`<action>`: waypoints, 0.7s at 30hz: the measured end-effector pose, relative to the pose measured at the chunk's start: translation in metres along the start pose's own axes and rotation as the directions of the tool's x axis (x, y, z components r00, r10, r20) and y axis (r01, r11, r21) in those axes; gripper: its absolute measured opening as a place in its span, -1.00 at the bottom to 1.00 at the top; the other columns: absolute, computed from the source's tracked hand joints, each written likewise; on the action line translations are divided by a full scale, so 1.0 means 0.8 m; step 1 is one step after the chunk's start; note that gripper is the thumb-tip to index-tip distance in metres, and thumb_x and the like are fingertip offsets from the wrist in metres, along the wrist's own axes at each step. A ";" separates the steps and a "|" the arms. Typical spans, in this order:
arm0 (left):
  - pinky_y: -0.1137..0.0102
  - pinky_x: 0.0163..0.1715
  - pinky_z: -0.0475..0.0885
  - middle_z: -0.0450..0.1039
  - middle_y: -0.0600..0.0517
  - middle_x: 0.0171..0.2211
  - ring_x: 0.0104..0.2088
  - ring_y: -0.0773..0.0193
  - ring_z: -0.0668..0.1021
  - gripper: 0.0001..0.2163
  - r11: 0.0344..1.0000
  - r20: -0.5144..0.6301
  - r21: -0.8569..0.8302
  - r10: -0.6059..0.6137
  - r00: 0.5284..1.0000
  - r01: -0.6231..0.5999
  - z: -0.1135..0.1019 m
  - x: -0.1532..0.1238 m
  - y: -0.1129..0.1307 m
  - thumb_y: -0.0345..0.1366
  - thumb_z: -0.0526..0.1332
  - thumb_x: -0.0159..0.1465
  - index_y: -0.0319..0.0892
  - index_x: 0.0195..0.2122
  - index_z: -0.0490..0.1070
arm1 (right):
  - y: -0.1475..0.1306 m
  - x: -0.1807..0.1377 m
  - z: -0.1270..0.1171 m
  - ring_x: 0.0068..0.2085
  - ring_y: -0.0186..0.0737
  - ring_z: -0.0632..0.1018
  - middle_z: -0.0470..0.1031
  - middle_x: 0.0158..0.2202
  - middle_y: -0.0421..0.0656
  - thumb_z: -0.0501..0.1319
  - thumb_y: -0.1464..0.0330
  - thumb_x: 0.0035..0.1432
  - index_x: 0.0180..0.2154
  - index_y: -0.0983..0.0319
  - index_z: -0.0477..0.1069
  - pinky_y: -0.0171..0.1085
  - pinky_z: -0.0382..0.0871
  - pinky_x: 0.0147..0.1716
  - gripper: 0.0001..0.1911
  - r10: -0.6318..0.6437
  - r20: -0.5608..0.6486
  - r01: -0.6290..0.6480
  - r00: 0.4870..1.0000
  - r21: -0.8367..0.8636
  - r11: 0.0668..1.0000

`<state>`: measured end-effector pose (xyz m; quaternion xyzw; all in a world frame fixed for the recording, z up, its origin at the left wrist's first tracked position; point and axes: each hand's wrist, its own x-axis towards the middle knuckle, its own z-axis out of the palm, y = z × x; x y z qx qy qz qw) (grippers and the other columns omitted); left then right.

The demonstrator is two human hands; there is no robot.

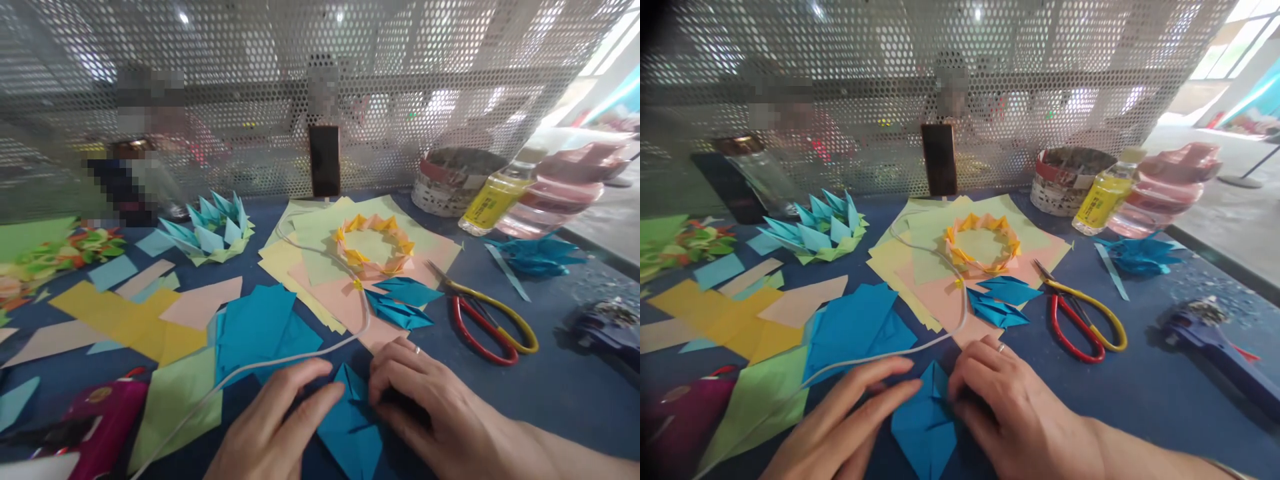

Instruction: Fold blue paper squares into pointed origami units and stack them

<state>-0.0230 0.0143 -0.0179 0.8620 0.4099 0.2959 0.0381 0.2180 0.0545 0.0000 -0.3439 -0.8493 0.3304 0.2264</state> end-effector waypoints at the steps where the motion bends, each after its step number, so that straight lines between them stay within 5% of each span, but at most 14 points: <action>1: 0.59 0.15 0.32 0.43 0.03 0.12 0.17 0.43 0.44 -0.52 1.000 0.025 0.008 0.005 1.000 -0.006 0.002 0.000 -0.003 -0.62 -0.01 0.28 -0.10 0.13 0.39 | 0.001 0.000 0.001 -0.21 -0.28 0.43 0.42 -0.24 -0.21 0.08 0.55 0.31 -0.26 0.17 0.33 -0.28 0.35 -0.13 -0.82 -0.014 -0.006 0.014 1.000 0.007 1.000; 7: 0.44 0.20 0.32 0.41 0.01 0.13 0.20 0.35 0.38 -0.58 0.997 -0.030 -0.005 0.078 0.997 -0.078 0.021 0.005 -0.007 -0.54 -0.08 0.34 -0.15 0.10 0.42 | 0.002 -0.004 0.003 -0.26 -0.31 0.43 0.43 -0.30 -0.23 0.17 0.44 0.35 -0.30 0.18 0.33 -0.30 0.34 -0.21 -0.88 -0.027 -0.065 0.030 0.998 0.044 0.999; 16: 0.40 -0.03 0.50 0.59 -0.01 -0.13 -0.02 0.24 0.56 -0.76 0.972 -0.261 0.083 0.235 0.936 -0.221 0.027 0.004 -0.004 -0.58 0.06 0.23 -0.23 -0.29 0.50 | -0.010 -0.007 -0.006 -0.20 -0.28 0.49 0.47 -0.24 -0.20 0.26 0.42 0.26 -0.24 0.17 0.35 -0.32 0.40 -0.15 -0.91 -0.077 -0.103 0.074 0.992 -0.030 0.997; 21: 0.37 -0.08 0.55 0.61 -0.05 -0.19 -0.09 0.19 0.62 -0.80 0.961 -0.158 0.207 0.219 0.963 -0.185 0.021 -0.002 0.008 -0.49 0.06 0.28 -0.22 -0.28 0.49 | -0.021 -0.011 -0.004 0.01 -0.19 0.52 0.51 0.00 -0.11 0.42 0.31 0.11 0.05 0.17 0.35 -0.29 0.35 0.07 -0.51 -0.223 0.005 0.220 0.975 -0.173 0.960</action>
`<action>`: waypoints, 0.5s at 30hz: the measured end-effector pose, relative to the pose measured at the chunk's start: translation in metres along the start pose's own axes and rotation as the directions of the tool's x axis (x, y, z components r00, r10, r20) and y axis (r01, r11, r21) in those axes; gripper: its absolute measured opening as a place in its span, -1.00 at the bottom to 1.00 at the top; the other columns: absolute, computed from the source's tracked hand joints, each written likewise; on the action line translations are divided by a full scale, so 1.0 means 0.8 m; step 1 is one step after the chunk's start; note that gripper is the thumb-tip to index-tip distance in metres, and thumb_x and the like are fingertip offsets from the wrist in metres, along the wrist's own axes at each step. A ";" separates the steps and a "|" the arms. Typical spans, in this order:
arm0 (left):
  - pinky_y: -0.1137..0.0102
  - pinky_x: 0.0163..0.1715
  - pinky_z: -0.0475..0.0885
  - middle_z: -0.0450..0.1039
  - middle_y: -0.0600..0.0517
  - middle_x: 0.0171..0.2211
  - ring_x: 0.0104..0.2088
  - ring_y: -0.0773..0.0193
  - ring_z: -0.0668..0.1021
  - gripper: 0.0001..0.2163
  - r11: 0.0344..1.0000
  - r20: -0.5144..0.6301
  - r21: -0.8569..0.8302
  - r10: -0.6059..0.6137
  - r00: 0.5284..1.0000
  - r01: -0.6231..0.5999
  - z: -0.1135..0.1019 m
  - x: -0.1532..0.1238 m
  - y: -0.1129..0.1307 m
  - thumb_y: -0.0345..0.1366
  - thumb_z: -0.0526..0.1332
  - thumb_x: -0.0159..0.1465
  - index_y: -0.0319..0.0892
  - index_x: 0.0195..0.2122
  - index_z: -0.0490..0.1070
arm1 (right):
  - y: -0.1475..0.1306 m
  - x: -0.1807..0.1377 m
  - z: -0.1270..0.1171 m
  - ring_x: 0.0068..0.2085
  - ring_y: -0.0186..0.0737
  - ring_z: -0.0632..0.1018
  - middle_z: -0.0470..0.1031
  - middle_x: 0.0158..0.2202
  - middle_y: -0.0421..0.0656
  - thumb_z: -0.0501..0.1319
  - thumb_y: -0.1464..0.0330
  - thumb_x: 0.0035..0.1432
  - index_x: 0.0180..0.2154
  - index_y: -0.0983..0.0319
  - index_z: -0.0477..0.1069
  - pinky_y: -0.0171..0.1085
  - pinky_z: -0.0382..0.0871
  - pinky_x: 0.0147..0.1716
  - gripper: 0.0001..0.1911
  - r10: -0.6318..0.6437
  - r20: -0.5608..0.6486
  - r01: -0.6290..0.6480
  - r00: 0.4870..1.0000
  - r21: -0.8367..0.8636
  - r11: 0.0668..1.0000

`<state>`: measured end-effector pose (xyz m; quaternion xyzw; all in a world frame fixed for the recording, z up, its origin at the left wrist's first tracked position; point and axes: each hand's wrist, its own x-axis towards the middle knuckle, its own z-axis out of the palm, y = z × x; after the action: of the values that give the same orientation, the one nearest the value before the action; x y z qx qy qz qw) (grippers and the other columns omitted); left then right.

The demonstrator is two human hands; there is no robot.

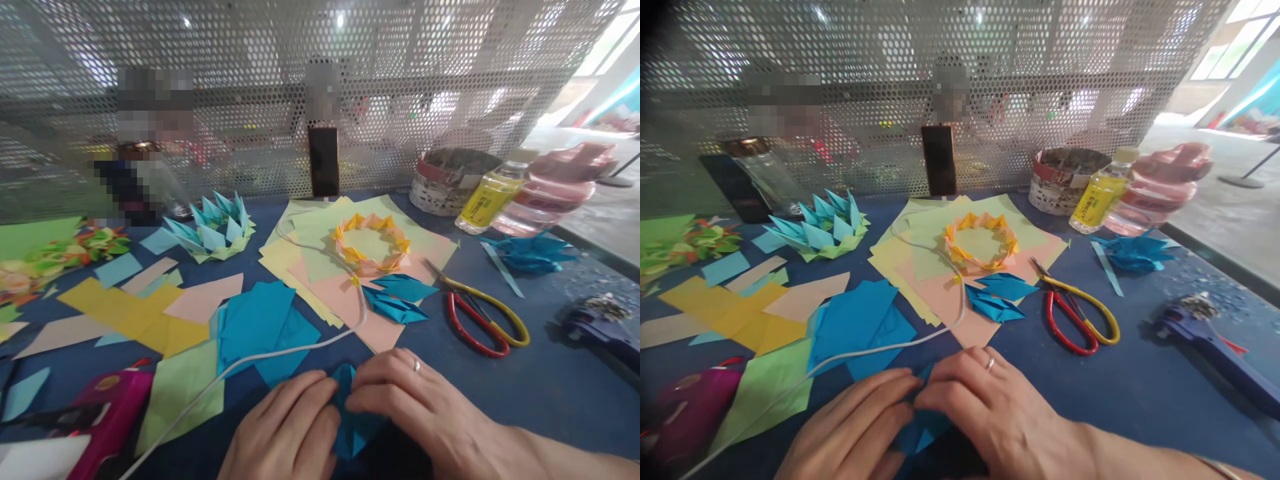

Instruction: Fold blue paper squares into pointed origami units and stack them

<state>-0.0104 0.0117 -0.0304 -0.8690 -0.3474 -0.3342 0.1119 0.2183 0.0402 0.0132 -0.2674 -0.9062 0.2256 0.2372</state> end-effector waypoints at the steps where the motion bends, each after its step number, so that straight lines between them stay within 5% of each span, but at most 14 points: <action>1: 0.38 -0.07 0.56 0.61 -0.05 -0.19 -0.11 0.21 0.63 -0.80 1.000 -0.008 0.005 -0.013 1.000 0.013 0.001 0.002 0.001 -0.43 0.06 0.31 -0.21 -0.29 0.49 | 0.000 -0.001 0.002 0.02 -0.19 0.52 0.52 0.01 -0.11 0.35 0.35 0.19 0.07 0.17 0.35 -0.28 0.34 0.07 -0.58 -0.025 0.023 0.026 0.999 -0.037 0.999; 3: 0.36 -0.04 0.55 0.60 -0.07 -0.19 -0.13 0.22 0.63 -0.80 1.000 -0.005 0.012 -0.026 1.000 0.026 0.003 0.009 0.003 -0.29 0.11 0.35 -0.19 -0.29 0.51 | 0.002 -0.003 0.006 -0.03 -0.22 0.53 0.55 -0.02 -0.10 0.14 0.47 0.33 0.03 0.19 0.38 -0.27 0.36 0.02 -0.75 -0.064 0.045 0.068 0.997 -0.089 0.994; 6: 0.31 -0.01 0.55 0.59 -0.10 -0.18 -0.11 0.18 0.63 -0.74 0.999 -0.007 0.021 -0.028 1.000 0.029 0.008 0.020 0.002 -0.13 0.14 0.34 -0.18 -0.29 0.52 | 0.009 -0.004 0.010 -0.18 -0.23 0.53 0.57 -0.16 -0.09 -0.07 0.56 0.38 -0.19 0.22 0.44 -0.24 0.40 -0.12 -0.66 -0.095 0.038 0.099 0.995 -0.123 0.987; 15: 0.34 -0.03 0.57 0.59 -0.08 -0.22 -0.15 0.19 0.64 -0.69 0.998 -0.014 0.020 -0.059 0.998 0.059 0.011 0.024 0.004 -0.03 0.14 0.33 -0.16 -0.28 0.52 | 0.009 0.000 0.000 -0.28 -0.17 0.54 0.58 -0.29 -0.03 -0.16 0.56 0.38 -0.24 0.26 0.46 -0.17 0.45 -0.17 -0.58 -0.155 0.144 0.190 0.977 -0.271 0.944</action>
<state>0.0063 0.0234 -0.0247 -0.8548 -0.3757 -0.3395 0.1133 0.2209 0.0458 0.0092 -0.2039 -0.9619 0.0875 0.1600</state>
